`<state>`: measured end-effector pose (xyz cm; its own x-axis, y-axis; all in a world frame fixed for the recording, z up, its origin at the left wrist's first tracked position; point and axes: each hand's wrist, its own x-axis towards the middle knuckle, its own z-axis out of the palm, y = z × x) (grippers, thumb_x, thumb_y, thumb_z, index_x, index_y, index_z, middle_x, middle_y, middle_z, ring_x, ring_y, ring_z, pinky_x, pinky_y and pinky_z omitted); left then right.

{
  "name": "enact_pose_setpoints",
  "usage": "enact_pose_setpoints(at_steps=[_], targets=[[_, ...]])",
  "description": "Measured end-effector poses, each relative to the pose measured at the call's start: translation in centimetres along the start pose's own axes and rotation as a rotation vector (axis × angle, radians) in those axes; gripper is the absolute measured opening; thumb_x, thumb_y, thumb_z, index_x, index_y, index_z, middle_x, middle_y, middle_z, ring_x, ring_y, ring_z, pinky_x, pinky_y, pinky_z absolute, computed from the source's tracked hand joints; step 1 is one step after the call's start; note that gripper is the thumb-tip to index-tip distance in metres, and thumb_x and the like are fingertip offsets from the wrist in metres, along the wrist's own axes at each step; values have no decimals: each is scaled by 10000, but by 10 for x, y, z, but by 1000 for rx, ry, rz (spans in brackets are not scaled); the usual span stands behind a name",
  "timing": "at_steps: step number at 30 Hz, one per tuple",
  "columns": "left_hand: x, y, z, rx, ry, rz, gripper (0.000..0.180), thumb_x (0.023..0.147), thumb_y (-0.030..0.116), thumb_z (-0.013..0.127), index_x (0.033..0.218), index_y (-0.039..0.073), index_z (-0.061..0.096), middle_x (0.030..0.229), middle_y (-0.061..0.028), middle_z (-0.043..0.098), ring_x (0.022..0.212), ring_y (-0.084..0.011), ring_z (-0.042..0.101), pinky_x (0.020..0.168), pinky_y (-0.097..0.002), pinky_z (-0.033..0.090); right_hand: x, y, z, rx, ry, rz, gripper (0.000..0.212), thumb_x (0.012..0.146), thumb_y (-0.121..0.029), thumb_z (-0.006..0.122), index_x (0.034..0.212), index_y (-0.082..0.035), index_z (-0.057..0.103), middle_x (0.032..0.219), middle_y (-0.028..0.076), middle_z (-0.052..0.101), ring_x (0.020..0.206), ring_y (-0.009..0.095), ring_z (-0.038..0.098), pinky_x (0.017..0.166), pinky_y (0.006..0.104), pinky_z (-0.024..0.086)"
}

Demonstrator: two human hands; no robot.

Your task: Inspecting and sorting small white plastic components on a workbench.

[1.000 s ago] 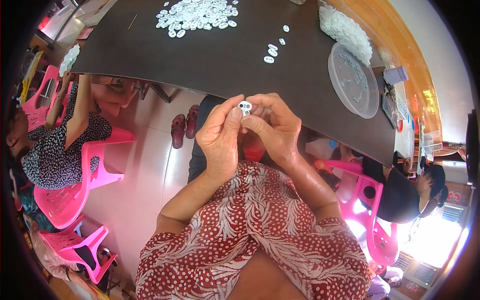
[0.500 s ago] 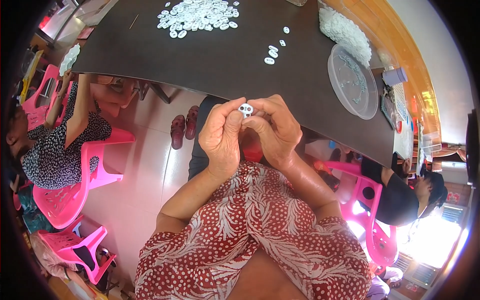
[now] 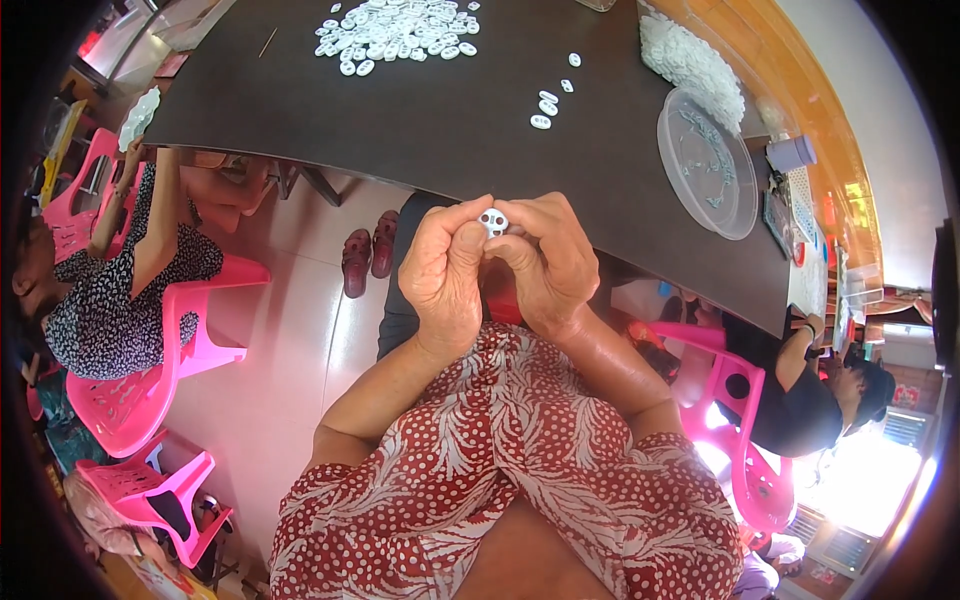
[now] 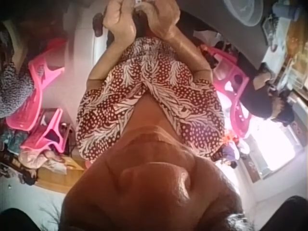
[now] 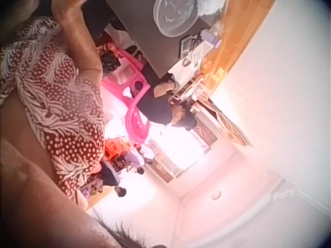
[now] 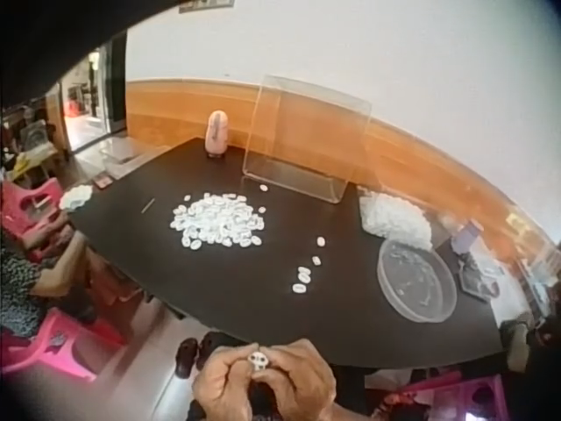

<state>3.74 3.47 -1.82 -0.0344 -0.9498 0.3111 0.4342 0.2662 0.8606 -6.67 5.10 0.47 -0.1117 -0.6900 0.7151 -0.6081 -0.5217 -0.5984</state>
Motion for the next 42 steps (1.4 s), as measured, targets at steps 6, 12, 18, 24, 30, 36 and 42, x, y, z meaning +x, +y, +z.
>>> enact_pose_setpoints(at_steps=[6,12,18,24,30,36,42], targets=[[-1,-8,1,75,14,91,195,941,119,495,1022,-32,589,827,-9,510,671,-51,444,592,-183,406,-4,1,7,-6,48,-14,293,653,5,716,925,15,607,792,101,609,647,207,545,550,281,448],[-3,-12,-1,150,18,143,180,933,121,513,1000,-26,592,812,-16,512,688,-67,462,602,-191,393,-8,3,8,-35,65,-45,295,648,-1,720,919,14,603,790,99,605,644,209,542,543,282,444],[-5,-13,0,194,45,148,175,925,133,530,963,-24,596,782,-26,519,681,-80,468,598,-203,397,-9,3,10,-68,71,-80,290,649,-1,716,914,16,598,780,99,600,638,215,540,536,286,441],[-3,-15,4,257,90,202,152,925,116,526,913,-22,588,747,-41,514,653,-100,473,585,-220,405,-10,8,9,-97,69,-150,296,647,-3,714,914,15,588,765,101,591,616,220,533,526,291,436],[-2,-14,8,262,52,150,108,913,51,520,930,-20,599,741,-34,515,650,-95,474,582,-214,400,-5,7,4,-108,79,-127,286,653,9,711,908,6,582,745,97,577,631,224,525,526,298,433],[27,-8,11,335,-96,60,123,874,21,549,976,-14,609,716,-79,537,647,-159,519,597,-257,419,5,13,-28,33,-26,230,183,711,35,648,885,-12,619,770,86,601,648,205,540,580,301,442],[94,-26,22,919,-382,523,195,788,4,603,977,47,624,787,-85,598,696,-221,559,629,-321,451,56,43,-90,-77,109,484,188,758,-19,666,945,-11,649,781,15,586,691,64,511,626,214,429]])
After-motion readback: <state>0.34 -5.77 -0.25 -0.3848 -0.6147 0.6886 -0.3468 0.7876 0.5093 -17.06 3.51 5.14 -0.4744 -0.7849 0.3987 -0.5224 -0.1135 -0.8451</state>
